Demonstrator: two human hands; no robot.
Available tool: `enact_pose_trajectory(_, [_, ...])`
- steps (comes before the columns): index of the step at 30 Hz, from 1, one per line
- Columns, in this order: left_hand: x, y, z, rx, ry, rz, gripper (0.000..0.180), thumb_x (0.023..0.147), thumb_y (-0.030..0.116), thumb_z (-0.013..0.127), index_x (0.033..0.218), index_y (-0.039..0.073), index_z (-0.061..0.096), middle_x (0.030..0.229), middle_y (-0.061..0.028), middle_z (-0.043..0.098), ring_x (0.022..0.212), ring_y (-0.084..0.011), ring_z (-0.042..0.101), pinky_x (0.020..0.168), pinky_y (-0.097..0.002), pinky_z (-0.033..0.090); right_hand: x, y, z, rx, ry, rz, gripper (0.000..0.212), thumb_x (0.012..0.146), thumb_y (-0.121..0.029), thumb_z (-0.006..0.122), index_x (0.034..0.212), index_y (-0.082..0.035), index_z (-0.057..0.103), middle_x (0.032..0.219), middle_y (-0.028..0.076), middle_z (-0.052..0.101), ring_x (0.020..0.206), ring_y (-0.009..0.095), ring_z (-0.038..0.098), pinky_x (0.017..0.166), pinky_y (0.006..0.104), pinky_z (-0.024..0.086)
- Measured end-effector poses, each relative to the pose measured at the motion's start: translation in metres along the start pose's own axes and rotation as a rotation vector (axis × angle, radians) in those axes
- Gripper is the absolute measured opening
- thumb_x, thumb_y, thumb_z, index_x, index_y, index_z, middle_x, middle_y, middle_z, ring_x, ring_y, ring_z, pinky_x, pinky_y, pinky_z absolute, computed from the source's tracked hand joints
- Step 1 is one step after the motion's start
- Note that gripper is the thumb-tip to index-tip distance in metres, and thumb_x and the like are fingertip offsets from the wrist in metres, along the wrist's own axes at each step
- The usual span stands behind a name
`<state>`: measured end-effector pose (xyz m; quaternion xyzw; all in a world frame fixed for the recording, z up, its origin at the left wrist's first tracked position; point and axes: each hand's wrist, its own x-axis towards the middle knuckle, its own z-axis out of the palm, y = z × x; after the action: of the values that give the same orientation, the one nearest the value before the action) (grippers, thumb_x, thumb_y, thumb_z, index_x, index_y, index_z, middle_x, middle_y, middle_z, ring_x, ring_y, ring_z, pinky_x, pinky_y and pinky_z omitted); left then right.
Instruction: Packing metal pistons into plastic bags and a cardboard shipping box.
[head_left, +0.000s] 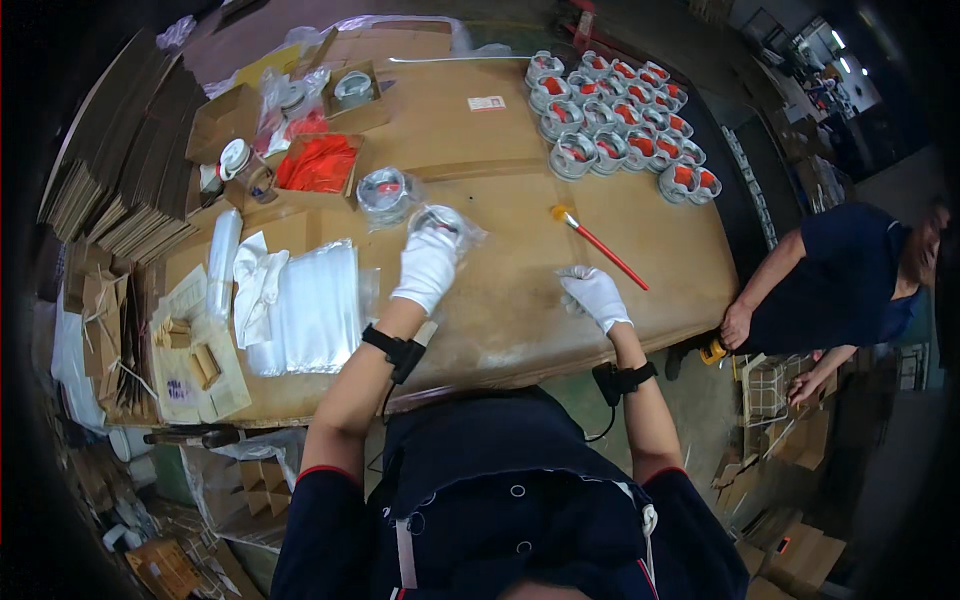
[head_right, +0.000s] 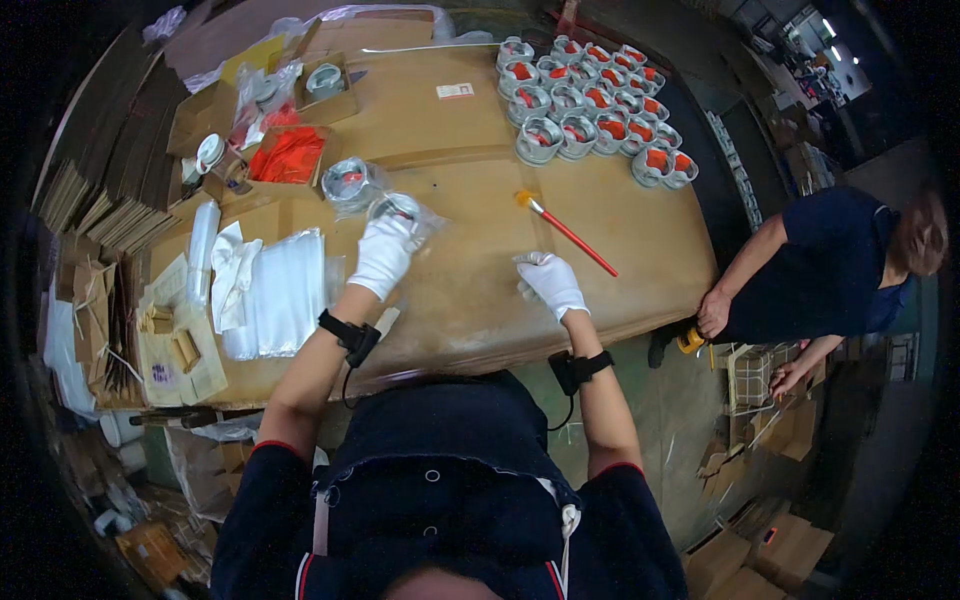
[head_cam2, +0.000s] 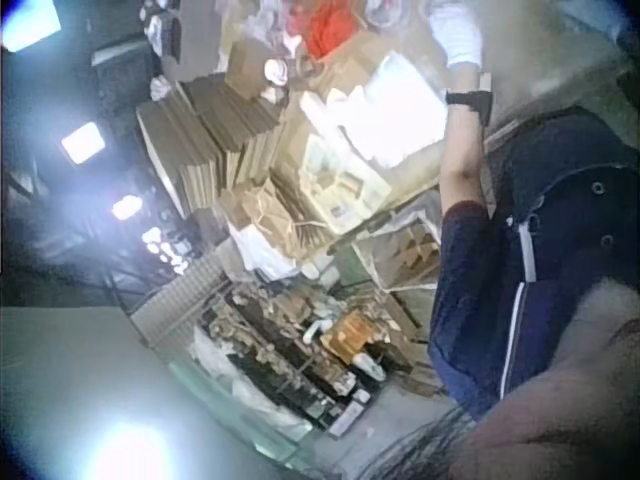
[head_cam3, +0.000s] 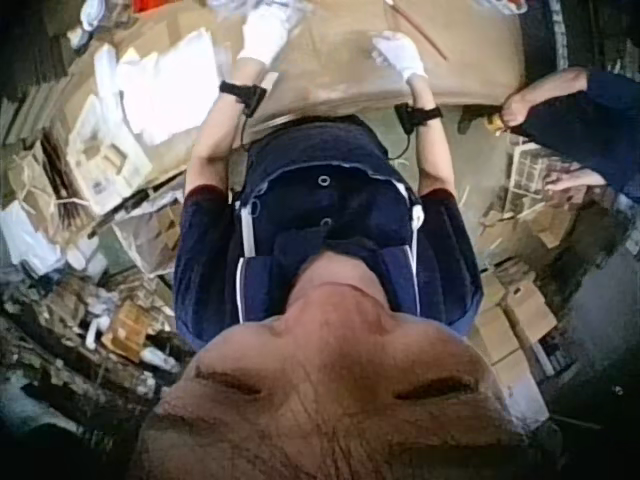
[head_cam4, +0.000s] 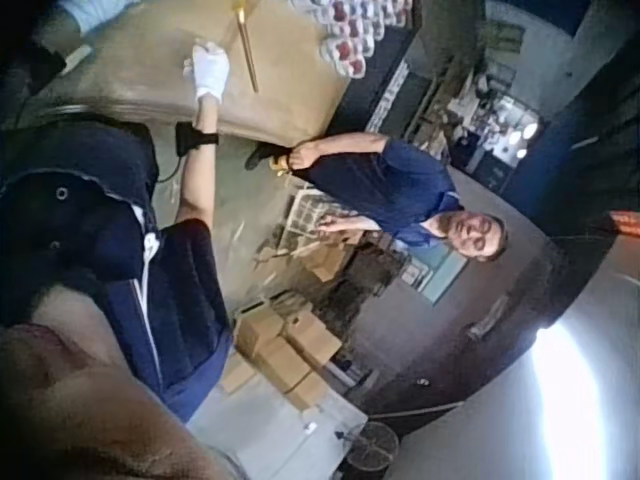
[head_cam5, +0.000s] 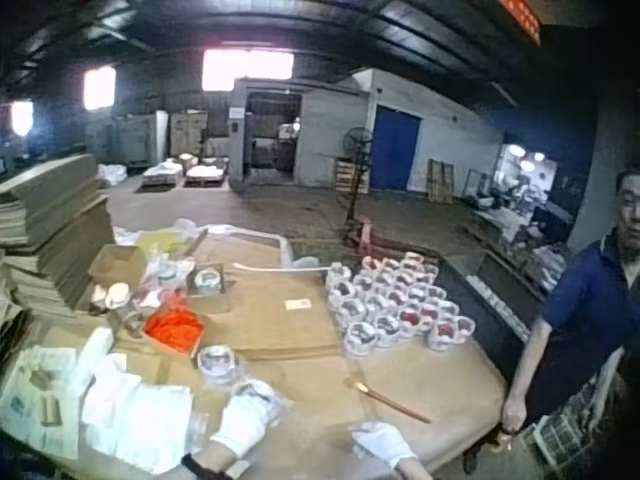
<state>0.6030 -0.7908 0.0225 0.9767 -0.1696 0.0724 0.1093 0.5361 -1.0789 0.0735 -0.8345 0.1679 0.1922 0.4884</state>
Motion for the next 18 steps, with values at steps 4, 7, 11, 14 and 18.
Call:
enact_pose_trajectory(4, [-0.019, -0.003, -0.041, -0.168, 0.146, 0.086, 0.041, 0.075, 0.007, 0.061, 0.114, -0.002, 0.055, 0.127, -0.0197, 0.049, 0.116, -0.0338, 0.049, 0.097, -0.04, 0.042, 0.04, -0.011, -0.03, -0.318, 0.184, -0.174, 0.031, 0.083, -0.025, 0.055, 0.104, -0.006, 0.067, 0.071, 0.017, 0.066, 0.068, 0.029, 0.066, 0.064, 0.0359, 0.052])
enact_pose_trajectory(7, [-0.063, -0.02, -0.05, -0.11, 0.121, -0.071, 0.053, 0.07, 0.004, 0.065, 0.12, -0.005, 0.05, 0.134, -0.0229, 0.043, 0.123, -0.0373, 0.044, 0.102, -0.0396, 0.039, 0.099, -0.028, -0.057, -0.561, 0.503, -0.348, 0.031, 0.084, -0.028, 0.053, 0.101, -0.007, 0.066, 0.084, 0.021, 0.066, 0.079, 0.039, 0.063, 0.073, 0.0444, 0.051])
enact_pose_trajectory(11, [-0.134, -0.044, -0.028, 0.111, -0.001, -0.512, 0.051, 0.074, 0.01, 0.066, 0.121, -0.004, 0.051, 0.135, -0.0237, 0.042, 0.12, -0.038, 0.047, 0.098, -0.0409, 0.043, 0.159, -0.07, -0.067, -0.684, 0.714, -0.409, 0.025, 0.083, -0.03, 0.054, 0.09, -0.008, 0.063, 0.083, 0.019, 0.066, 0.08, 0.037, 0.064, 0.072, 0.0475, 0.051])
enact_pose_trajectory(14, [-0.214, -0.079, -0.001, 0.083, -0.162, -0.6, 0.038, 0.08, 0.017, 0.063, 0.114, 0.001, 0.057, 0.122, -0.0184, 0.054, 0.104, -0.0358, 0.056, 0.087, -0.041, 0.049, 0.211, -0.091, -0.058, -0.836, 0.685, -0.386, 0.035, 0.084, -0.038, 0.054, 0.102, -0.01, 0.064, 0.086, 0.016, 0.067, 0.08, 0.034, 0.066, 0.07, 0.0452, 0.052])
enact_pose_trajectory(18, [-0.228, -0.094, 0.01, 0.067, -0.125, -0.703, 0.025, 0.084, 0.017, 0.06, 0.105, 0.005, 0.061, 0.103, -0.0151, 0.063, 0.085, -0.0337, 0.062, 0.075, -0.0406, 0.052, 0.283, -0.073, -0.047, -1.064, 0.459, -0.106, 0.035, 0.084, -0.038, 0.054, 0.104, -0.012, 0.066, 0.097, 0.011, 0.068, 0.085, 0.031, 0.067, 0.075, 0.0407, 0.053])
